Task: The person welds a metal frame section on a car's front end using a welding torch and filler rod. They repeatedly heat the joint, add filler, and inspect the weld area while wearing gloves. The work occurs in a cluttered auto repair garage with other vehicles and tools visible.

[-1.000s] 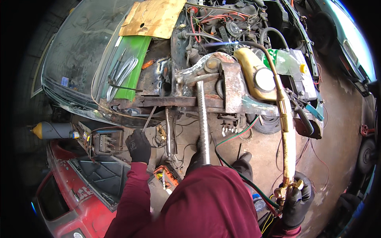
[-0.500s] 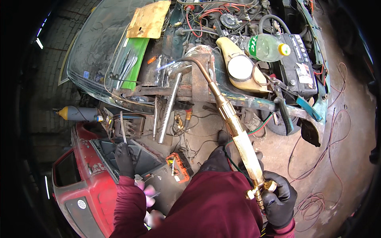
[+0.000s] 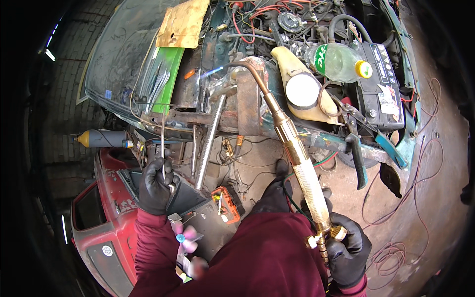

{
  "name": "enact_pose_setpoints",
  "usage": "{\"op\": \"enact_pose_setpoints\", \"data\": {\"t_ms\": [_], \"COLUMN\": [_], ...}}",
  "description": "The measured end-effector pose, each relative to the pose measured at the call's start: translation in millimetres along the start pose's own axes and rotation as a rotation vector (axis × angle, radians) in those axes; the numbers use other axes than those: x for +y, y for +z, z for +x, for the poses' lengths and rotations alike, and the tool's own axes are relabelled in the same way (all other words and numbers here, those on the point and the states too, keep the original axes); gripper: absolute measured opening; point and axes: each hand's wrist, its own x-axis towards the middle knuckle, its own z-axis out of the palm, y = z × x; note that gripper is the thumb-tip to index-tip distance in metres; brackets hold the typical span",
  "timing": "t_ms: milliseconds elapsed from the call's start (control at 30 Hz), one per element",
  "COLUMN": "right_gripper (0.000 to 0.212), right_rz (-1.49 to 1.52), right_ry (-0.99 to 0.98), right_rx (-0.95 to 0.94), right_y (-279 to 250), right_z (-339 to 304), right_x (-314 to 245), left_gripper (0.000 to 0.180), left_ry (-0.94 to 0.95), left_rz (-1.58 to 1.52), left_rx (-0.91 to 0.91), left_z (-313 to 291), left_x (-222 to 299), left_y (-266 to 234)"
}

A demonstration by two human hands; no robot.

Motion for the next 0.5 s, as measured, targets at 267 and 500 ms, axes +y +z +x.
{"op": "enact_pose_setpoints", "data": {"t_ms": [267,500], "right_gripper": [0.051,0.066], "right_rz": [-0.112,-0.247], "right_ry": [0.003,0.019], "right_rx": [0.065,0.142], "right_y": [22.8,58.2], "right_z": [10.4,30.0], "right_x": [-30.2,-102.4], "left_gripper": [0.048,0.047], "left_ry": [0.007,-0.126], "left_rz": [-0.104,-0.109], "left_rx": [0.001,-0.236], "left_z": [28.1,67.7], "left_x": [21.1,25.5], "left_y": [36.5,46.2]}}
